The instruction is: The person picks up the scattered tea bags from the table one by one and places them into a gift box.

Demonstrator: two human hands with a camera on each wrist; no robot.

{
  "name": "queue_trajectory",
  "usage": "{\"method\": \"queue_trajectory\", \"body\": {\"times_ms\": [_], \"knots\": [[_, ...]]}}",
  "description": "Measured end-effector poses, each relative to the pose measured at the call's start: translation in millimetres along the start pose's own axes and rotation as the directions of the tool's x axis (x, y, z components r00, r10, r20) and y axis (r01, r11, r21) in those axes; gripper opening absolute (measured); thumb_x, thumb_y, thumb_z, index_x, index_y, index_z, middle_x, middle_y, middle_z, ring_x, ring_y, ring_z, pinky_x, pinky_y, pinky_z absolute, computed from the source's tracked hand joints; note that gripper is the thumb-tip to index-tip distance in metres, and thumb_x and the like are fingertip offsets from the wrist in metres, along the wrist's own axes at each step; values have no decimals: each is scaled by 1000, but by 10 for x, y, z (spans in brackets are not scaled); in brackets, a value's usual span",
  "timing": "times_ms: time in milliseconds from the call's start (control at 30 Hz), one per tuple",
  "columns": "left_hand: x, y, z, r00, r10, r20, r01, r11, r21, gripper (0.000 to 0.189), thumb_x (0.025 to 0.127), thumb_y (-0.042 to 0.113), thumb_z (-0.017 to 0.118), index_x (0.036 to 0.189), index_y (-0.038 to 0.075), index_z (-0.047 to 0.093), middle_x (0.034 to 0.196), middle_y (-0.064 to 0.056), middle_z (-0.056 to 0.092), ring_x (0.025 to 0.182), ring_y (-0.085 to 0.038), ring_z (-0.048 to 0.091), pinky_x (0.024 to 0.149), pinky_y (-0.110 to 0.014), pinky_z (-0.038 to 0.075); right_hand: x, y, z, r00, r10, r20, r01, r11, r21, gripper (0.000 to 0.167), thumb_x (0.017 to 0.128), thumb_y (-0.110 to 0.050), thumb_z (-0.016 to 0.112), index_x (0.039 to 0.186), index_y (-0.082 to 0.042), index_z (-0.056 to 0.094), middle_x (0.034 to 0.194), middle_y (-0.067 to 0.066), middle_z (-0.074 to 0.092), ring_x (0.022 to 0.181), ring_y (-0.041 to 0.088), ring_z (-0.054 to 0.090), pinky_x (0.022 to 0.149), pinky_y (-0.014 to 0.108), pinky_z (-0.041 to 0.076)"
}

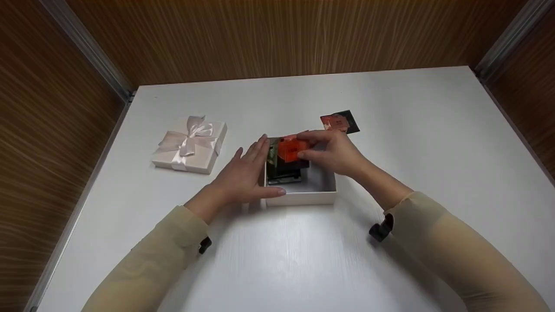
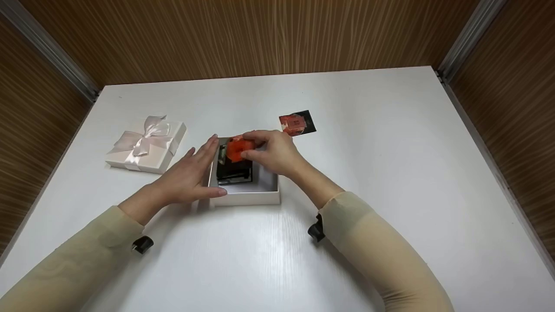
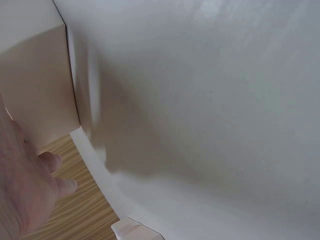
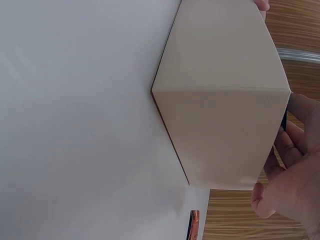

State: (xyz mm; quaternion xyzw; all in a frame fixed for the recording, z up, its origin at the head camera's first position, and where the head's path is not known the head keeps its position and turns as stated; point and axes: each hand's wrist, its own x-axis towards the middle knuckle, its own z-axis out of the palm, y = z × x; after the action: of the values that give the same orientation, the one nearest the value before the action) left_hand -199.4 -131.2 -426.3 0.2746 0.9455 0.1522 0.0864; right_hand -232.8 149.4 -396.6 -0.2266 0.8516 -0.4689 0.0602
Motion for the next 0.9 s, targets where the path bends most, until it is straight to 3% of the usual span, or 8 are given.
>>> {"method": "queue_trajectory", "body": {"times_ms": [300,567,800,900], "knots": [[6,16,-7,1000,-7,1,7,1000,9,134,83,95,46,170,8,-8,178,-6,-9,163,-24,7,130,-55,10,37,-39,64,1000,1,17,0,998,-63,44,95,-21,82,137,-13,73,117,3,77,110,20,67,100,46,52],[6,13,1,1000,-11,-1,11,1000,2,135,82,96,46,170,9,-9,178,-6,-10,163,-23,7,130,-55,11,65,-29,120,999,-25,29,28,994,-109,44,96,-21,82,138,-12,73,119,5,77,110,20,69,102,50,53],[11,13,4,1000,-15,3,15,1000,2,137,81,98,45,170,8,-8,178,-6,-10,163,-23,6,130,-55,10,107,6,167,997,-72,41,79,977,-200,42,96,-21,83,137,-15,75,122,4,77,108,19,71,95,45,59],[10,14,4,1000,-14,4,14,1000,3,137,81,97,45,170,8,-8,178,-6,-10,163,-22,5,130,-55,9,122,15,184,994,-104,46,112,962,-251,43,95,-22,84,136,-14,75,124,6,77,112,22,71,103,47,53]]}}
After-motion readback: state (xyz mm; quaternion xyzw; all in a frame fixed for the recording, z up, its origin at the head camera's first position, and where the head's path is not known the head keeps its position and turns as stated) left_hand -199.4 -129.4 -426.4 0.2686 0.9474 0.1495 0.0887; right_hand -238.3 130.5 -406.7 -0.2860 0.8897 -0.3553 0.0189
